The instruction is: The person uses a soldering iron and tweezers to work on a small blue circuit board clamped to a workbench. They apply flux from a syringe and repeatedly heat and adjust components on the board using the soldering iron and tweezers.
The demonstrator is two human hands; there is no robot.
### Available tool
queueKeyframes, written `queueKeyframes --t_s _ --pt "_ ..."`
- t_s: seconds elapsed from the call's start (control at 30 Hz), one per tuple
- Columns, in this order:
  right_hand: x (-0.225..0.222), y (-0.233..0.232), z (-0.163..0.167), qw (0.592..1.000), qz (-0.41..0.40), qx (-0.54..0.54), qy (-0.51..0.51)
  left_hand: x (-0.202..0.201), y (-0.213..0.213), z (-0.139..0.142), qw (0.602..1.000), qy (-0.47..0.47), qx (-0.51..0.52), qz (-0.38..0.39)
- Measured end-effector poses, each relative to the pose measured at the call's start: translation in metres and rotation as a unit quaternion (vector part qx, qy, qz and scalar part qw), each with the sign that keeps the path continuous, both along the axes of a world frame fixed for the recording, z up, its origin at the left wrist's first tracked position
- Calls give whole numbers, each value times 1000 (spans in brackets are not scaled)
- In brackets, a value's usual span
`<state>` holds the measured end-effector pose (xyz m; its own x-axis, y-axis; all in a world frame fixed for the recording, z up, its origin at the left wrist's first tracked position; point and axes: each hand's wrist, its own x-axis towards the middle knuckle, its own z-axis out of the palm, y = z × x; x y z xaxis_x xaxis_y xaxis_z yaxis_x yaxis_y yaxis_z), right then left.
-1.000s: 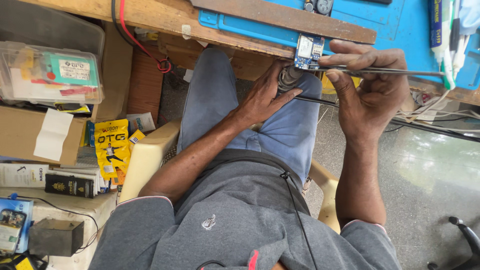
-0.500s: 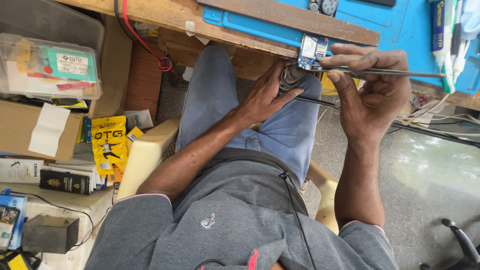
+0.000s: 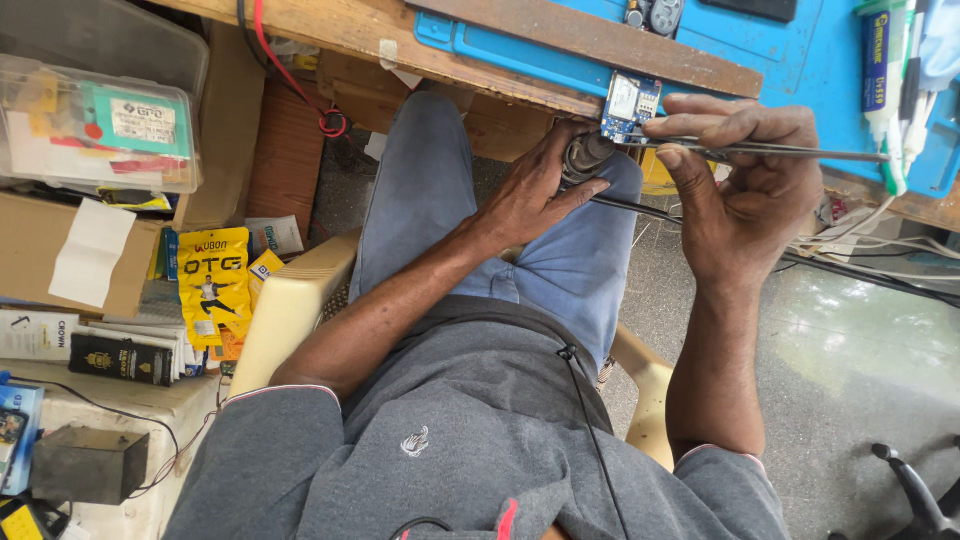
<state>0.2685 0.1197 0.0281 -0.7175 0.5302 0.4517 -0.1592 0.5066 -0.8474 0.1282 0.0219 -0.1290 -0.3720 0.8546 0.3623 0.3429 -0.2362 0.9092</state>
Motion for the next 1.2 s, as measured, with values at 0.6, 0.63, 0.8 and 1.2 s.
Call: queueKeyframes --t_s 0.6,0.63,0.8,1.2 --pt "-4 -3 10 1000 7 -3 -20 2 4 -9 999 47 -3 25" --pt "-5 -4 11 1000 8 -2 -23 2 3 -9 999 47 -1 25" --pt "-7 -6 20 998 9 43 -53 1 5 -7 999 33 16 11" --pt "-8 -11 29 995 12 61 -79 2 3 -8 999 31 16 9"
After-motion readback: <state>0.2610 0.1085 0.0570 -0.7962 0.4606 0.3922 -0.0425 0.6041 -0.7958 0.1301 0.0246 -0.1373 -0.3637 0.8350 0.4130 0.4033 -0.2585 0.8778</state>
